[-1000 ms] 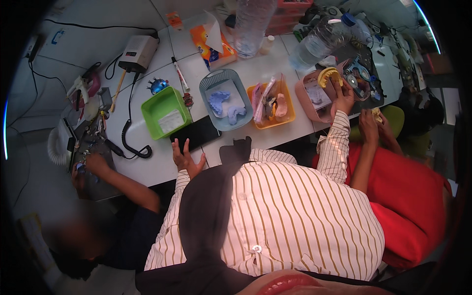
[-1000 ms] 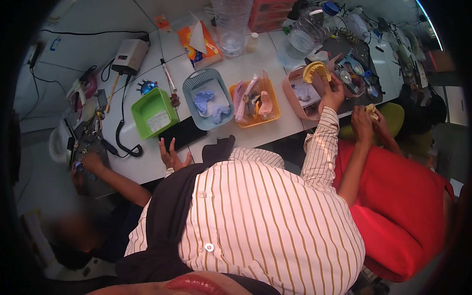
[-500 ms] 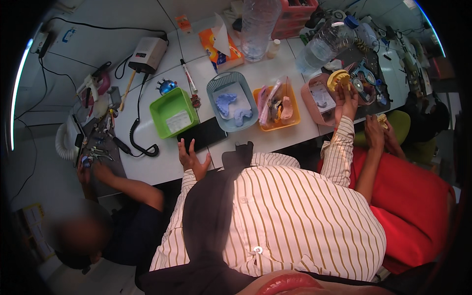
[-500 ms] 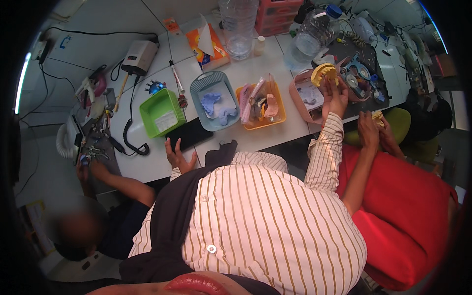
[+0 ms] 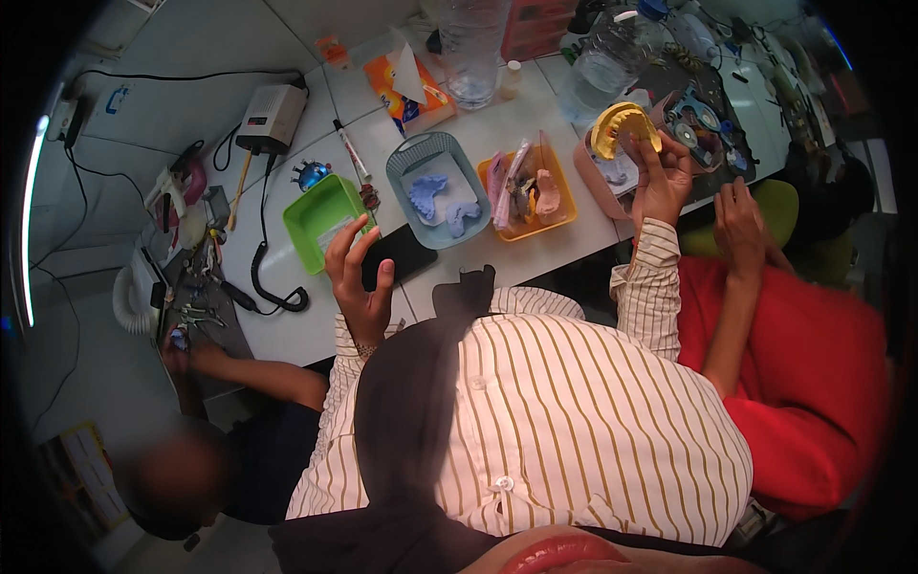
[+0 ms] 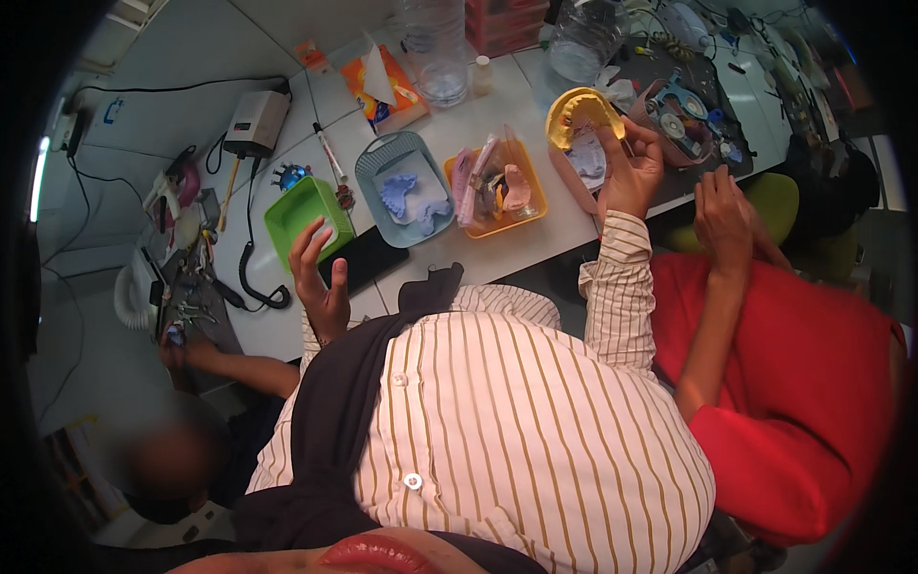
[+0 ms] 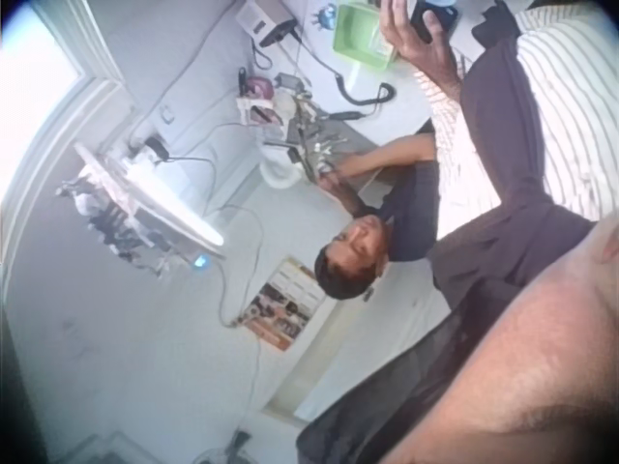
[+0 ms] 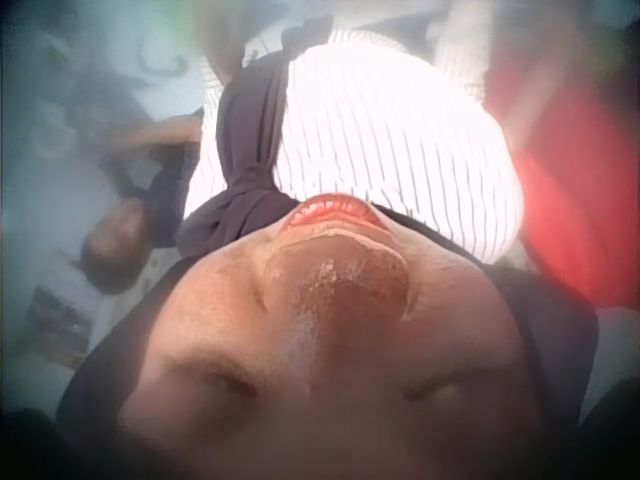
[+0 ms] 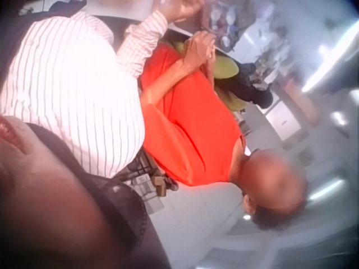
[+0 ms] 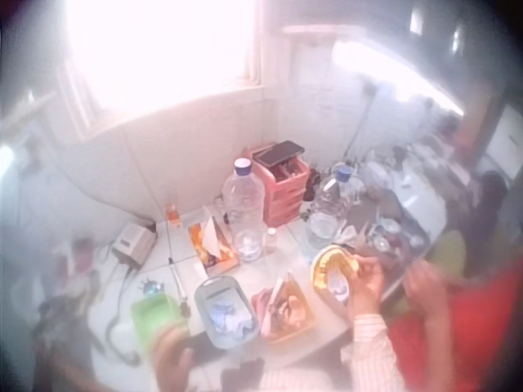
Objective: The person carves a yellow dental mold using a metal carving tool, carefully shaping the edges and inner surfaces. They then switch to a blue pen to mark specific areas on the mold while holding it in their left hand.
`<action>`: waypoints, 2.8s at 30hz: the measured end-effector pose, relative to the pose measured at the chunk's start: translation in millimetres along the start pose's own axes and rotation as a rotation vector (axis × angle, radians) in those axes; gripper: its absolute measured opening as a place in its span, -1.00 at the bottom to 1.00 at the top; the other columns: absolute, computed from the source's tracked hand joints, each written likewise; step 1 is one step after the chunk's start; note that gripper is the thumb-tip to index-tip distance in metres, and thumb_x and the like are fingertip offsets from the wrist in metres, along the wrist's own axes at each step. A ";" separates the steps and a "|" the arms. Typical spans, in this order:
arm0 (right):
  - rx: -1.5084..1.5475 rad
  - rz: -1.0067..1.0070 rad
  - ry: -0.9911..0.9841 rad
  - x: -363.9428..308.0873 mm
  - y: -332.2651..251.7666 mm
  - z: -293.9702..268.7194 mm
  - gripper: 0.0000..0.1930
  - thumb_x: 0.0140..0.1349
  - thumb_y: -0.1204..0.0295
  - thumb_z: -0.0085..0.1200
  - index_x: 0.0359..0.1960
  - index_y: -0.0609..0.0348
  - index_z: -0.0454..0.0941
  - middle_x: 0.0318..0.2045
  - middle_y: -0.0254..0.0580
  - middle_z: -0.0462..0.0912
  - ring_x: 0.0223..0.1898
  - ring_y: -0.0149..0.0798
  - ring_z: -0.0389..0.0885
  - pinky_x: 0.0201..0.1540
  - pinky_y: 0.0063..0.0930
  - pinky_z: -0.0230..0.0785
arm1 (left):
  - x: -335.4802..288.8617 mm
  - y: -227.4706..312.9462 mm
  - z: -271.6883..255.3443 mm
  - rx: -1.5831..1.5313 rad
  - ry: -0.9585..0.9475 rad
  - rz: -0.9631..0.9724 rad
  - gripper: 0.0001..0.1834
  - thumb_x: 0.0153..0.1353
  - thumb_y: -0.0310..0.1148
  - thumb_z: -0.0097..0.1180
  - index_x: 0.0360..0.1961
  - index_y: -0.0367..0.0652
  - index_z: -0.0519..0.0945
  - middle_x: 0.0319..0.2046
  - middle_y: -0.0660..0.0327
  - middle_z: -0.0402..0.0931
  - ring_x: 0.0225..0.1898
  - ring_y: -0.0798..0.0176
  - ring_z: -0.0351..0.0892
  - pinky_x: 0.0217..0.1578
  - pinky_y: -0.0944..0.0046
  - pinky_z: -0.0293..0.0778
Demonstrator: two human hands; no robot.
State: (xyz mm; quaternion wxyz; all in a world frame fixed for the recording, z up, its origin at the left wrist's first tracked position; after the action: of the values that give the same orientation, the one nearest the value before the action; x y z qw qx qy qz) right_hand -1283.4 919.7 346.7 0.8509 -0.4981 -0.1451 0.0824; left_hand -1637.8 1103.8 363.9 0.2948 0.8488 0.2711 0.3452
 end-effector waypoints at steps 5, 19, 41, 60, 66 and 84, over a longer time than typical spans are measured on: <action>-0.011 0.025 -0.165 -35.2 -12.5 70.3 -0.70 -0.01 0.73 0.20 -0.22 0.25 0.44 -0.23 -0.22 0.52 -0.19 -0.42 0.56 -0.10 -0.60 0.43 | 79.7 53.9 39.0 -0.669 -0.277 -0.118 -0.50 0.17 -0.41 0.09 0.17 -0.18 0.35 0.09 0.05 0.37 0.12 0.12 0.37 0.06 0.19 0.33; -0.351 -0.203 -0.707 -102.3 -35.6 160.9 -0.60 -0.12 0.57 0.35 -0.18 0.22 0.51 -0.27 -0.20 0.58 -0.19 -0.36 0.58 -0.13 -0.54 0.41 | 67.9 58.4 9.1 -1.098 -0.264 -0.330 -0.48 0.20 -0.54 0.06 0.19 -0.34 0.27 0.03 0.06 0.41 -0.01 0.20 0.49 -0.02 0.21 0.49; -0.323 -0.248 -0.820 -127.3 -25.8 179.1 -0.57 -0.11 0.60 0.32 -0.14 0.20 0.47 -0.17 -0.13 0.60 -0.13 -0.30 0.59 -0.12 -0.51 0.44 | 47.6 44.4 -22.5 -0.958 -0.240 -0.291 -0.48 0.18 -0.55 0.08 0.19 -0.31 0.28 -0.01 0.05 0.45 -0.03 0.19 0.52 -0.07 0.30 0.50; -0.319 0.148 -0.707 -156.7 -15.4 151.9 -0.69 -0.01 0.53 0.27 -0.18 0.28 0.53 -0.26 -0.26 0.52 -0.25 -0.46 0.55 -0.23 -0.64 0.42 | 34.8 38.7 -6.8 -0.958 -0.361 -0.266 -0.55 0.13 -0.61 0.11 0.07 -0.41 0.35 -0.06 0.04 0.47 -0.11 0.25 0.54 -0.11 0.30 0.55; -0.252 0.521 -0.557 -209.6 -20.4 115.0 -0.71 0.08 0.49 0.22 -0.17 0.33 0.49 -0.35 -0.31 0.53 -0.46 -0.53 0.54 -0.45 -0.71 0.39 | -20.7 44.8 0.6 -1.061 -0.473 -0.513 -0.55 0.26 -0.28 0.00 0.07 -0.39 0.38 -0.11 0.05 0.51 -0.24 0.21 0.61 -0.21 0.29 0.57; -0.075 0.561 -0.566 -368.7 -100.3 -26.6 -0.73 0.20 0.30 0.10 -0.24 0.26 0.42 -0.41 -0.29 0.53 -0.51 -0.52 0.51 -0.49 -0.67 0.40 | -240.7 138.1 20.5 -1.206 -0.397 -0.286 0.11 -0.18 0.10 0.38 0.24 -0.39 0.11 0.20 -0.21 0.16 0.24 -0.03 0.21 0.21 -0.01 0.18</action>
State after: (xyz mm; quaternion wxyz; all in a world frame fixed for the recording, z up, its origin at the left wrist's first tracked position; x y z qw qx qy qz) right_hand -1623.2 743.6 361.0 0.7031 -0.5065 -0.2353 0.4401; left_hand -1735.1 843.8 344.2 0.8071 0.5374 0.0806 0.2308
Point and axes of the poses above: each hand's wrist, its own x-axis towards the middle knuckle, its own z-axis out of the palm, y = z × x, the point moved 4 cm from there along x, towards the middle knuckle
